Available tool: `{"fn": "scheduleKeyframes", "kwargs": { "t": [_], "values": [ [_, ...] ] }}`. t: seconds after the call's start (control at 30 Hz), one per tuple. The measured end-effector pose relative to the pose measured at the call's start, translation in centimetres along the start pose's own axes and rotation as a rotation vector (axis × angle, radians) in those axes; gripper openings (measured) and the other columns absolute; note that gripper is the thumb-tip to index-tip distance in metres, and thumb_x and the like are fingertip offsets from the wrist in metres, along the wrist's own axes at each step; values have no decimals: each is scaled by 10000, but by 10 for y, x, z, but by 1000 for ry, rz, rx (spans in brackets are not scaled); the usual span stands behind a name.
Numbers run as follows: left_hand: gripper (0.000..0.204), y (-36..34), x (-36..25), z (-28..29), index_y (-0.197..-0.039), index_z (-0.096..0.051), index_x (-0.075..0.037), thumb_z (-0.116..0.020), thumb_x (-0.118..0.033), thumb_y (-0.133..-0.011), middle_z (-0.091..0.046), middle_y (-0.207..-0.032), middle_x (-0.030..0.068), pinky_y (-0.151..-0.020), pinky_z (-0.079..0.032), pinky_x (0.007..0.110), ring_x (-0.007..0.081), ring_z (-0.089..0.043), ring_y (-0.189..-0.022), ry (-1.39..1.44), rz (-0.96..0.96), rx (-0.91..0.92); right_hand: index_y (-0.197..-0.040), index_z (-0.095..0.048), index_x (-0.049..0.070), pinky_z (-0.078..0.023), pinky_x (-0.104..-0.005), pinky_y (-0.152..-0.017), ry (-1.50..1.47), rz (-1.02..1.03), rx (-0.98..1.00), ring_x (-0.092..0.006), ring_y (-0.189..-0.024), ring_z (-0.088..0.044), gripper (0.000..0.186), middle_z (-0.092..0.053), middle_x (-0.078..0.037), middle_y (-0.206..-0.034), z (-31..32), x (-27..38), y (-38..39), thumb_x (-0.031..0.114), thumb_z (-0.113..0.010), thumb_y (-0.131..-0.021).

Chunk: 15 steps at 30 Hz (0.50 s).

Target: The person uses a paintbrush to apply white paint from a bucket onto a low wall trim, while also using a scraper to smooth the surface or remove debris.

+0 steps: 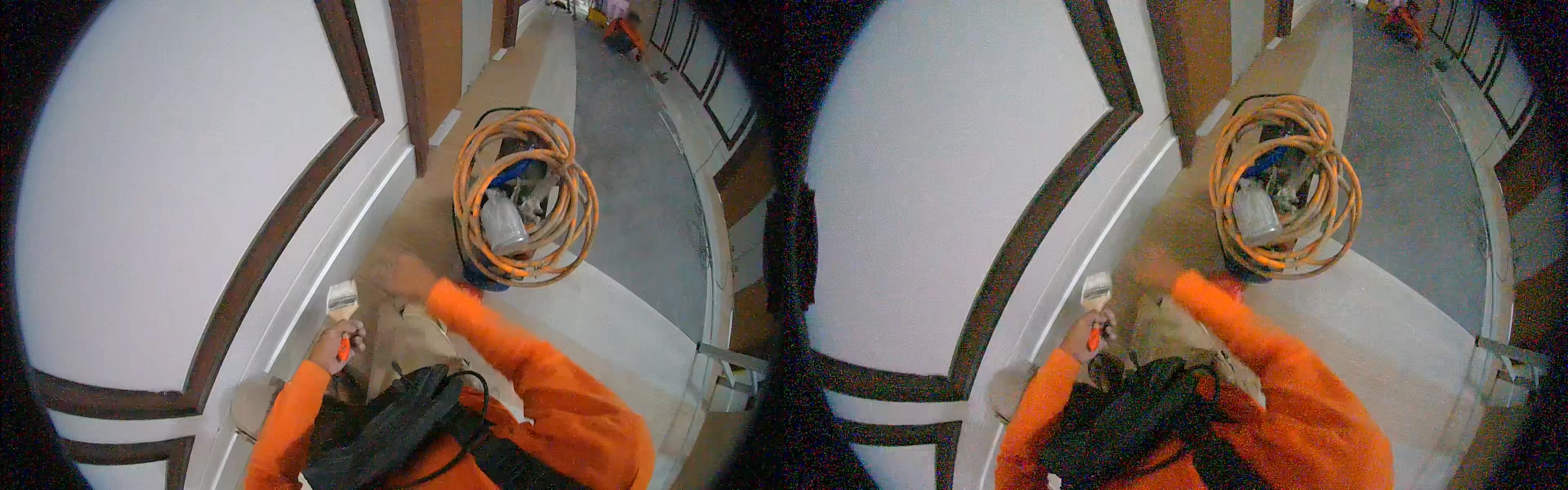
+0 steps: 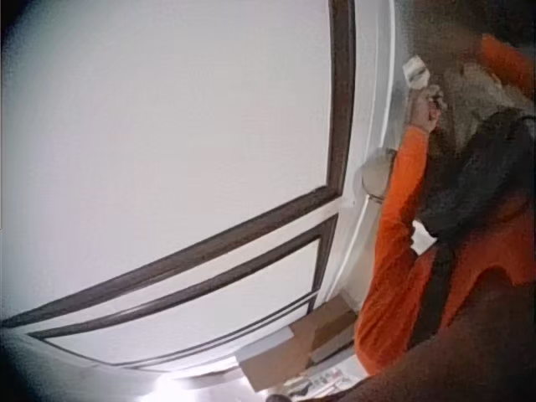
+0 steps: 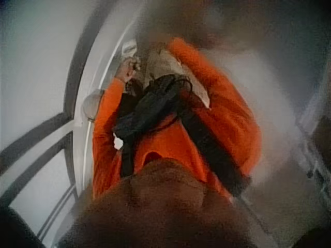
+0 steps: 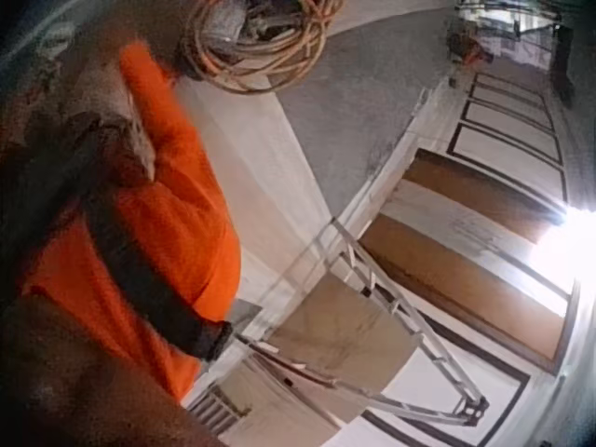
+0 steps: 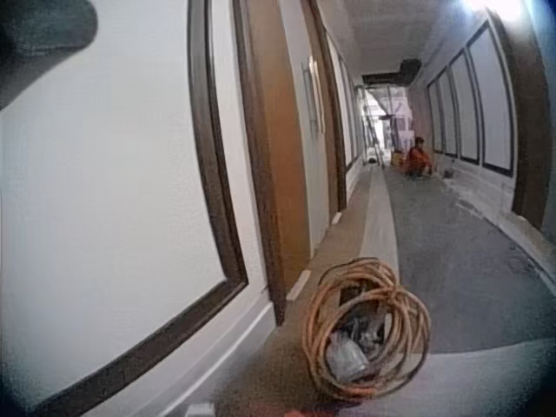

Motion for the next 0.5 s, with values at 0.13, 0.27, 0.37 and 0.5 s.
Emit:
{"fn": "scheduleKeyframes", "kwargs": {
  "t": [0.13,0.27,0.37,0.5],
  "values": [
    [143,17,-4,-20,-858,-545,-57,-519,-175,-782,-552,-779,49,-537,-444,255,124,-517,-627,89,-84,25,-1358,-275,64,-444,-433,-839,396,-4,41,-352,-944,-568,614,-565,-214,-1058,-16,-37,-98,295,-466,-822],
    [161,38,-13,-34,-863,-545,-42,-523,-180,-783,-539,-777,42,-590,-455,264,116,-492,-654,22,-173,37,-1371,-246,72,-442,-443,-844,543,-67,126,-345,-987,-558,627,-531,-208,-1132,-38,-47,-157,234,-454,-803],
    [150,47,-18,-36,-840,-551,-43,-516,-177,-783,-539,-778,43,-623,-467,279,119,-493,-668,-12,-168,-37,-1372,-254,97,-445,-444,-845,584,-55,126,-349,-1005,-554,622,-503,-213,-1176,-44,-38,-175,220,-448,-794],
    [147,48,-28,-39,-812,-554,-35,-513,-174,-783,-545,-780,61,-628,-473,301,142,-512,-679,103,-192,0,-1367,-266,107,-455,-479,-817,700,9,185,-372,-970,-566,625,-462,-241,-1227,-61,-35,-170,225,-464,-786]
  ]
}}
Point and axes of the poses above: each hand's wrist, its own y-axis away from the middle knuckle, its own z-axis out of the back of the hand, x = y × z, the point moved 9 cm from there along -y, towards the middle knuckle
